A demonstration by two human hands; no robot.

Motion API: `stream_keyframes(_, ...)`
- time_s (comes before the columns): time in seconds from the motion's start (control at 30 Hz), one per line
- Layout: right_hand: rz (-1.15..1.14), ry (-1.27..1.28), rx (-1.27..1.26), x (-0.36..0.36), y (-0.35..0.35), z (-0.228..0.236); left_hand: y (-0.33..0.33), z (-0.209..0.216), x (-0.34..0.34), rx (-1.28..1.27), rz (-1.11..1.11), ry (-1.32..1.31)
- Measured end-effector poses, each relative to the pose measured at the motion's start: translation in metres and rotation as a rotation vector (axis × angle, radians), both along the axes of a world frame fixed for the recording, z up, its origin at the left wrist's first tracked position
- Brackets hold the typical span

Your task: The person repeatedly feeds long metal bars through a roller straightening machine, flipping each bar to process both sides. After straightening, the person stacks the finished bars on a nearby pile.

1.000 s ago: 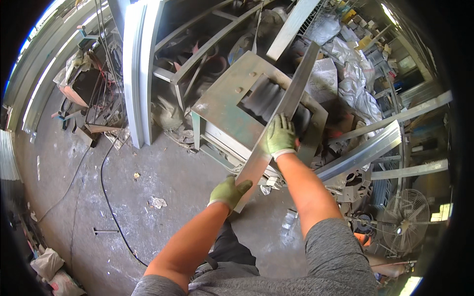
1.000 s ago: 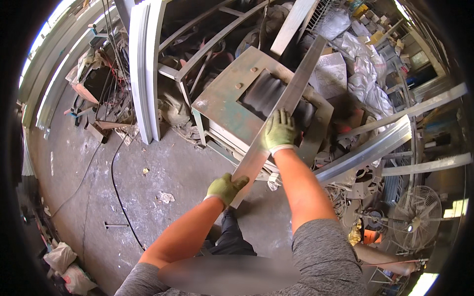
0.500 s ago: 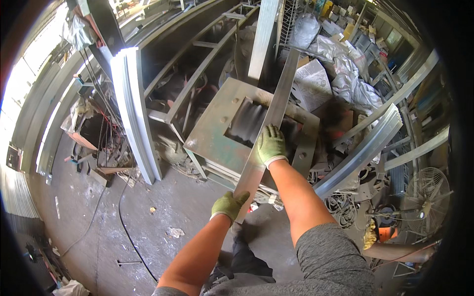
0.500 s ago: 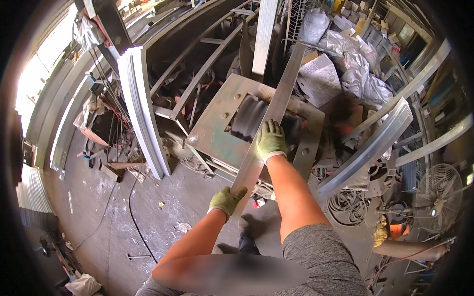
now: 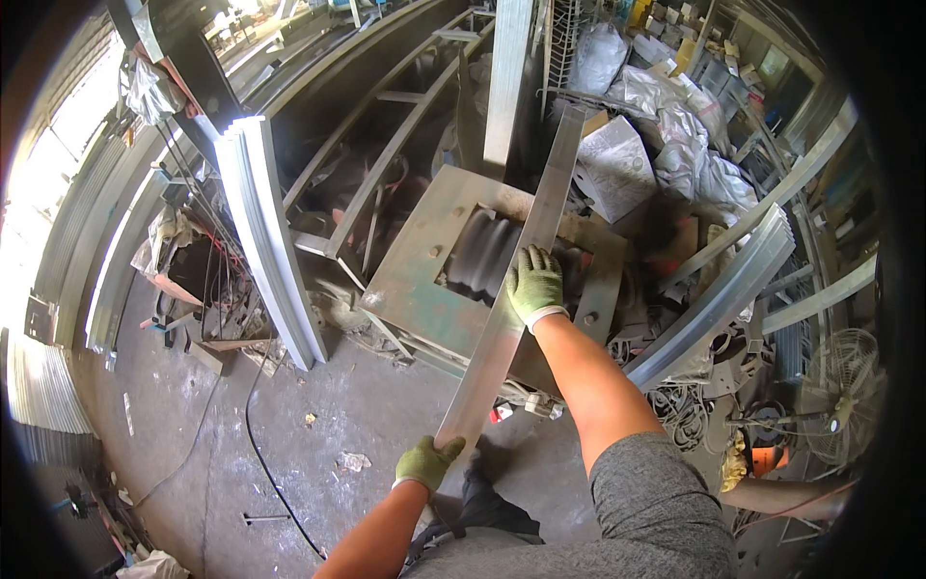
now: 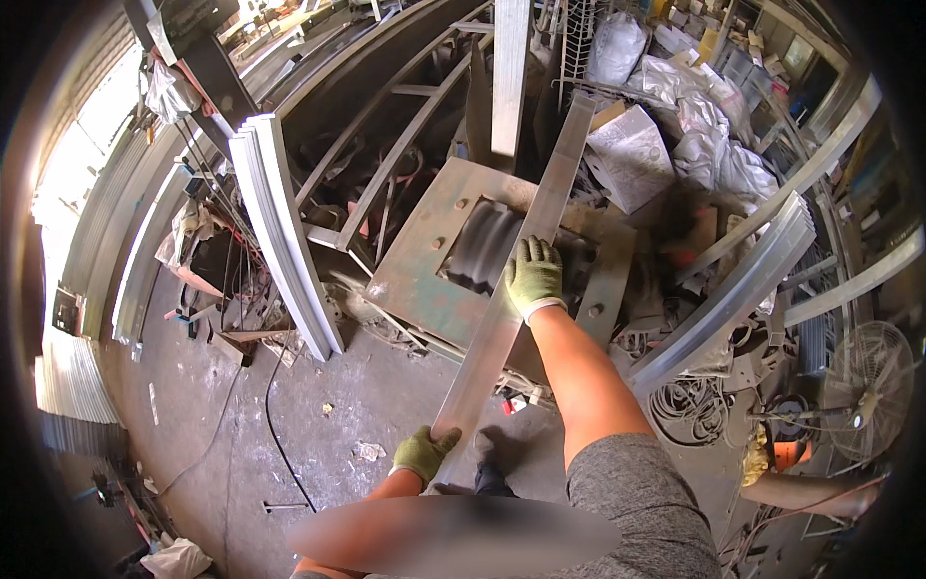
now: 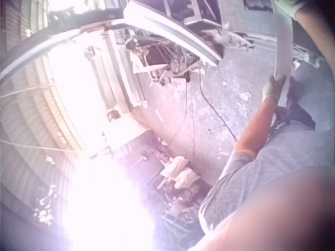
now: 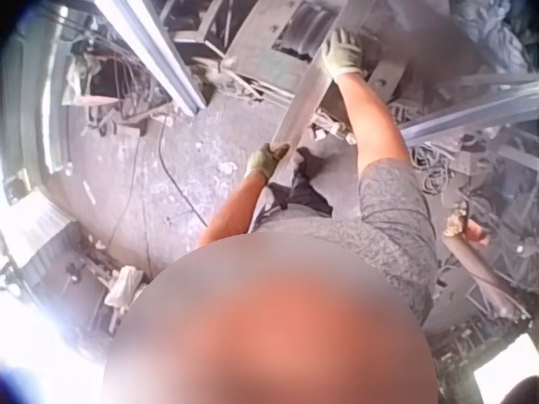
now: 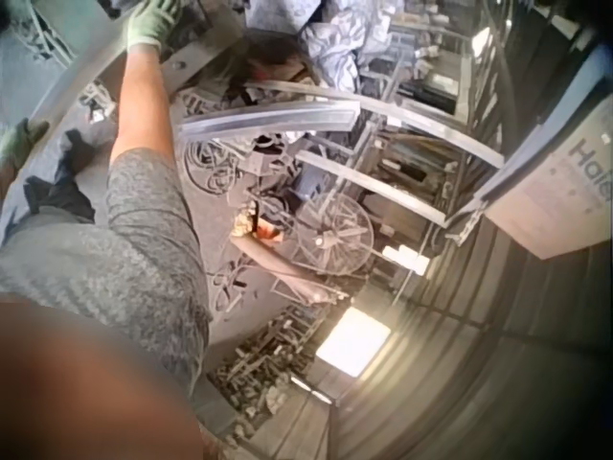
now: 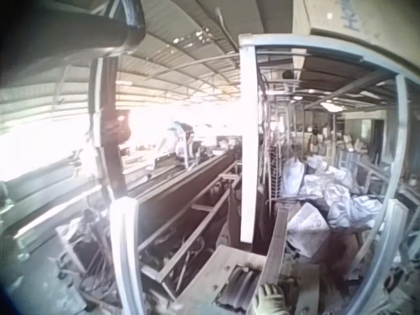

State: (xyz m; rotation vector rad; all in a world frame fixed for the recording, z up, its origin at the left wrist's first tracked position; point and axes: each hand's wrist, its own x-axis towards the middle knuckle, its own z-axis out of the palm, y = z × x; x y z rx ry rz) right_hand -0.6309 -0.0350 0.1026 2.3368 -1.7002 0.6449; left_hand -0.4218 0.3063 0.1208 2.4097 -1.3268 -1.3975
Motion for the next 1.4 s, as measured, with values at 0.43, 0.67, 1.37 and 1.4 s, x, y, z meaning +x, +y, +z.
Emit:
stream_keyframes(0.43,0.067,0.056,0.097,0.015,0.092,-0.028,0.101,-0.027,0.023,0.000,0.030,0.107)
stream_keyframes(0.67,0.118,-0.091,0.159,0.045,0.187,-0.046,0.190,-0.049,0.055,0.039,-0.004,0.035)
stream_keyframes(1.37,0.277,-0.061,0.364,0.121,0.493,-0.068,0.490,-0.103,0.157,0.165,0.092,0.020)
stream_keyframes(1.4,0.326,-0.028,0.411,0.119,0.507,-0.065,0.508,-0.102,0.163,0.170,0.105,0.030)
